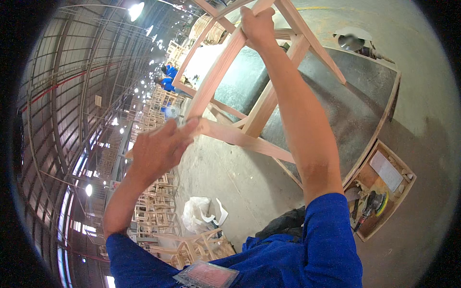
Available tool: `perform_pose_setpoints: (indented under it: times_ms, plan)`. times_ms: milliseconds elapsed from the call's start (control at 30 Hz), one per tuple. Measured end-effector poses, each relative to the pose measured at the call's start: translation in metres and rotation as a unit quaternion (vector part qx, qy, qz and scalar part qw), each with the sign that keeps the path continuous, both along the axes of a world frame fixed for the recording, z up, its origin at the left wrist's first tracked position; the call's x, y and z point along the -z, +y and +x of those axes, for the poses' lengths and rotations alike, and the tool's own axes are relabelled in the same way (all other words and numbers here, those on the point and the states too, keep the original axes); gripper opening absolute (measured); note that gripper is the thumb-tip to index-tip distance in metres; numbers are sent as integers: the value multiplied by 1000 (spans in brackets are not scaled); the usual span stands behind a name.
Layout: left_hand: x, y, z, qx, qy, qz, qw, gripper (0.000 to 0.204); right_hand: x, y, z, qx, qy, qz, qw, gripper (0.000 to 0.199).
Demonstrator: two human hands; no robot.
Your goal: The person sands the wooden frame of a chair using a sanding block. They systematically rub the block along the edges and corners of the chair's legs and rails, frequently rotating the chair to access different sides. The person works on a single chair throughout the clip.
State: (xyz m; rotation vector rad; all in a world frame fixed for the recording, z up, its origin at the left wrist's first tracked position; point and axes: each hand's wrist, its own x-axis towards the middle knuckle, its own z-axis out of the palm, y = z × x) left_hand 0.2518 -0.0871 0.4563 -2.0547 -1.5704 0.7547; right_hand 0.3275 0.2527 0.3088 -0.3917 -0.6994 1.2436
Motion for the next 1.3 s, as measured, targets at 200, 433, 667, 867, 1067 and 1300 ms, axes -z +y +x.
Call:
perform_pose_setpoints:
  times_ms: [200,433,667,867,1067,1300]
  plan:
    - [5,85,20,90,103,9,991,53,2,-16,-16,-33,-28,-29,999,33]
    - [0,26,5,46,73,-46,995,46,6,5,-5,-58,-88,-46,993,76]
    - [4,80,18,70,91,-33,993,43,5,-6,-6,-93,-86,-46,991,77]
    - [-4,35,7,-57,93,-95,989,50,4,-15,-9,-46,-90,-69,992,77]
    - [2,128,36,108,62,-28,992,38,3,-7,-3,-94,-88,-59,990,77]
    - [0,46,9,13,50,-80,995,38,7,-14,-9,-71,-69,-56,994,76]
